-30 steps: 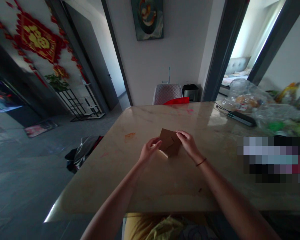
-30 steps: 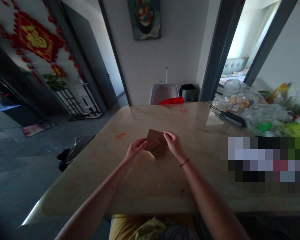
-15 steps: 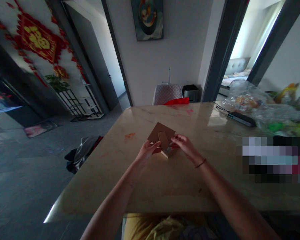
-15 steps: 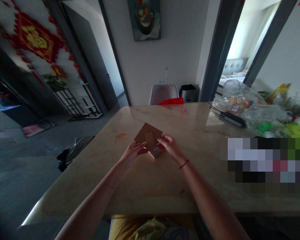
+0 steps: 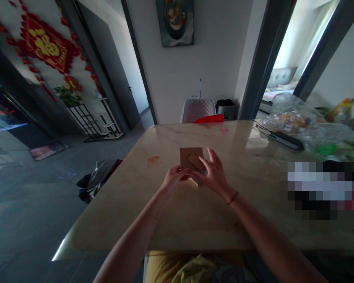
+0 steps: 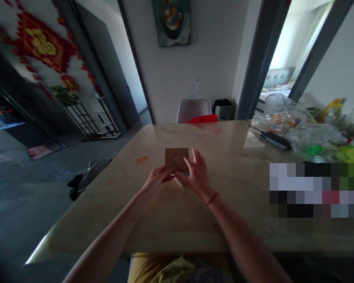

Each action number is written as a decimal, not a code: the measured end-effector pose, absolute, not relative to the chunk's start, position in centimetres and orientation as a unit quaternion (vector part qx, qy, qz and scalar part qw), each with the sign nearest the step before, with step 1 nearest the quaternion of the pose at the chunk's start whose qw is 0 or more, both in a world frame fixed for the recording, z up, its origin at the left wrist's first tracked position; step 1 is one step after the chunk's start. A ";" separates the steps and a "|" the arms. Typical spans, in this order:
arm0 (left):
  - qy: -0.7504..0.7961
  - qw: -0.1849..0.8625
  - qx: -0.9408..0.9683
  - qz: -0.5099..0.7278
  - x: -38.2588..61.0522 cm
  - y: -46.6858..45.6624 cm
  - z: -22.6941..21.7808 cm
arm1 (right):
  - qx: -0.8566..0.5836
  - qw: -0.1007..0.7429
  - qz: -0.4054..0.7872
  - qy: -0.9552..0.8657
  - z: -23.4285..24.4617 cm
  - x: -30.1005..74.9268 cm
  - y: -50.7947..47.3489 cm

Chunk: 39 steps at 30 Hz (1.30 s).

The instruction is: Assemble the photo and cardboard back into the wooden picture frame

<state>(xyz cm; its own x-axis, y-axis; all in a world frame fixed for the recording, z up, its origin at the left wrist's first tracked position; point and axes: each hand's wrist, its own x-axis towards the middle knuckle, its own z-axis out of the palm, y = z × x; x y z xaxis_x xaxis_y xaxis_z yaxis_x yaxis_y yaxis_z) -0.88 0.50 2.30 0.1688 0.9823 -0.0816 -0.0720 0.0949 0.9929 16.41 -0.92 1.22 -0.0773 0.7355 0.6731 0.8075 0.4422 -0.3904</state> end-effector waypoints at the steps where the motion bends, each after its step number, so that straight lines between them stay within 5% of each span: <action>1: 0.459 0.582 0.497 0.452 -0.9 0.5 2.3 | -0.525 0.408 -0.045 -0.746 1.2 16.4 -1.0; 12: 0.475 0.571 0.460 0.487 -1.7 1.1 3.1 | -0.454 0.344 -0.058 -0.820 2.6 17.4 -1.6; 26: 0.566 0.335 0.609 0.443 -3.0 3.6 0.2 | -0.531 0.188 -0.079 -0.823 2.1 14.1 -3.0; 39: 0.575 0.266 0.701 0.328 -2.5 2.5 0.2 | -0.560 0.242 -0.016 -0.792 2.0 16.1 -2.1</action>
<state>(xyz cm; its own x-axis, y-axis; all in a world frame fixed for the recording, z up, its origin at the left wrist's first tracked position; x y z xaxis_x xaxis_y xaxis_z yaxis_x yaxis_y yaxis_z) -2.54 2.47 0.24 0.1246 0.9803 0.1534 0.6309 -0.1976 0.7502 16.13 -2.12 2.02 -0.2557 0.8795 0.4014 0.8952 0.3721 -0.2450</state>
